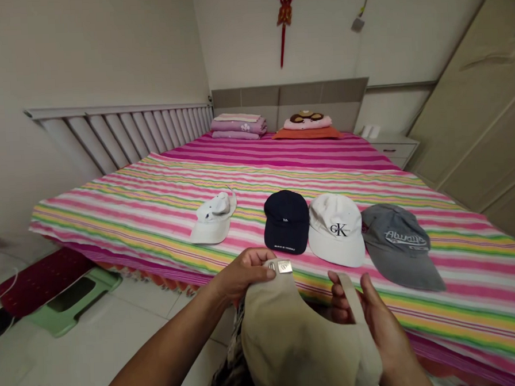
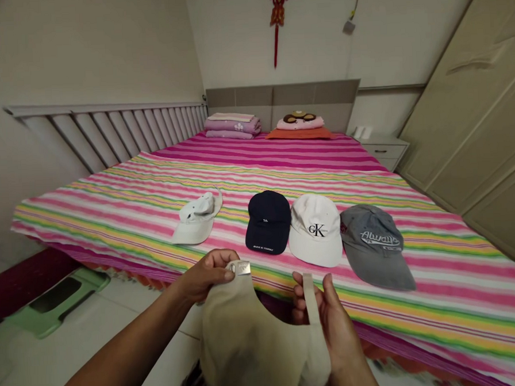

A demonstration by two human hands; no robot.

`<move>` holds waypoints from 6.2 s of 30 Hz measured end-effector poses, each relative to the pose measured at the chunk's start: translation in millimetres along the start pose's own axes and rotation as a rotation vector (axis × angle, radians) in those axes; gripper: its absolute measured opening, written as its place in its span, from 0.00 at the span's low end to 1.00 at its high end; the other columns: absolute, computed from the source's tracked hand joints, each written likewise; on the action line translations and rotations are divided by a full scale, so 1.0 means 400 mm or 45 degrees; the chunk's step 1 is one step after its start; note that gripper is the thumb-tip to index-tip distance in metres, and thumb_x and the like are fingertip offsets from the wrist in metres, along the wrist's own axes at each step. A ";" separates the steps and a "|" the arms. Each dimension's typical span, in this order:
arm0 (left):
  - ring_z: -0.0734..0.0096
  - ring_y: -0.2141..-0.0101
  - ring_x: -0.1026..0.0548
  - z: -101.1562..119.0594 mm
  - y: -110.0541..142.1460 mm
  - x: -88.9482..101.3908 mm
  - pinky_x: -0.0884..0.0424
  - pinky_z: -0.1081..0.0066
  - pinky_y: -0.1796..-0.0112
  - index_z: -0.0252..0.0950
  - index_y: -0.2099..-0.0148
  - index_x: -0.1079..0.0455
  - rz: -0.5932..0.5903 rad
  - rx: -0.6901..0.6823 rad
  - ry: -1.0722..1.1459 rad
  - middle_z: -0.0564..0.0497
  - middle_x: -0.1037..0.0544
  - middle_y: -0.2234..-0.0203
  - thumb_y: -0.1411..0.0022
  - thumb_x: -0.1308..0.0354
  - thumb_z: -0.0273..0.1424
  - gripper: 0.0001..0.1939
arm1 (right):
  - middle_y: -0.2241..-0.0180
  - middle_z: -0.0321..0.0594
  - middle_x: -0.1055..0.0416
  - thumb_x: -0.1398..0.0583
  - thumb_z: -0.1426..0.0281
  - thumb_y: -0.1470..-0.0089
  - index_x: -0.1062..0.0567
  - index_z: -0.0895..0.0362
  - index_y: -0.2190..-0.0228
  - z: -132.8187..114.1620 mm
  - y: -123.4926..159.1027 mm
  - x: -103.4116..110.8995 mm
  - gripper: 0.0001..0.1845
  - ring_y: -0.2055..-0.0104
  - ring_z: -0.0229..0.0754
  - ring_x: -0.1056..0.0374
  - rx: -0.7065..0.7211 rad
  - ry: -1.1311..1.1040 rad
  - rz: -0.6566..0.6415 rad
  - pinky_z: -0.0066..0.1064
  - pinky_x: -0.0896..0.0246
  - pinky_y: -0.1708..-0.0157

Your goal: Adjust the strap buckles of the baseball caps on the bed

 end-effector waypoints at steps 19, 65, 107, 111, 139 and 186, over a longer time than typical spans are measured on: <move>0.71 0.69 0.28 0.056 -0.002 -0.040 0.35 0.74 0.68 0.34 0.62 0.29 -0.058 -0.390 -0.983 0.48 0.24 0.69 0.54 0.38 0.29 0.14 | 0.88 0.32 0.37 0.38 0.63 0.55 0.26 0.61 0.76 -0.027 0.034 -0.133 0.12 0.91 0.26 0.47 0.099 0.697 -0.329 0.17 0.57 0.91; 0.71 0.71 0.28 0.075 0.043 -0.025 0.33 0.73 0.68 0.34 0.65 0.28 0.237 -0.905 -1.047 0.47 0.24 0.72 0.53 0.39 0.28 0.10 | 0.93 0.26 0.47 0.43 0.54 0.52 0.34 0.58 0.81 0.047 -0.026 -0.185 0.20 0.91 0.27 0.57 0.290 0.885 -0.300 0.22 0.65 0.89; 0.75 0.75 0.31 0.007 0.031 0.005 0.35 0.75 0.73 0.32 0.68 0.27 0.302 -0.626 -0.271 0.50 0.25 0.76 0.58 0.36 0.31 0.12 | 0.87 0.31 0.39 0.34 0.61 0.63 0.32 0.59 0.84 0.024 -0.014 -0.196 0.16 0.84 0.31 0.47 0.315 1.063 -0.201 0.25 0.55 0.83; 0.74 0.73 0.29 0.025 0.037 -0.004 0.34 0.74 0.71 0.33 0.67 0.27 0.274 -0.737 -0.371 0.49 0.25 0.73 0.57 0.37 0.30 0.11 | 0.88 0.31 0.39 0.34 0.63 0.63 0.33 0.59 0.85 0.048 -0.022 -0.194 0.16 0.84 0.31 0.46 0.211 0.901 -0.237 0.25 0.54 0.82; 0.74 0.73 0.33 0.046 0.040 -0.043 0.37 0.74 0.71 0.32 0.66 0.30 0.052 -0.799 -0.544 0.49 0.30 0.73 0.53 0.39 0.29 0.10 | 0.86 0.32 0.36 0.37 0.62 0.58 0.32 0.58 0.78 0.045 0.004 -0.224 0.13 0.84 0.31 0.45 0.201 0.965 -0.330 0.23 0.53 0.84; 0.73 0.75 0.28 -0.019 0.017 -0.017 0.34 0.75 0.73 0.28 0.62 0.27 -0.114 0.090 0.031 0.45 0.24 0.74 0.56 0.38 0.44 0.25 | 0.82 0.29 0.38 0.35 0.69 0.60 0.31 0.59 0.74 0.018 0.014 -0.231 0.11 0.82 0.28 0.45 0.254 1.150 -0.465 0.20 0.51 0.82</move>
Point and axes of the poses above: each hand's wrist, its own y-axis away from the middle knuckle, its own x-axis out of the back of the hand, z = x × y, the point moved 7 cm from there along -y, towards the middle knuckle
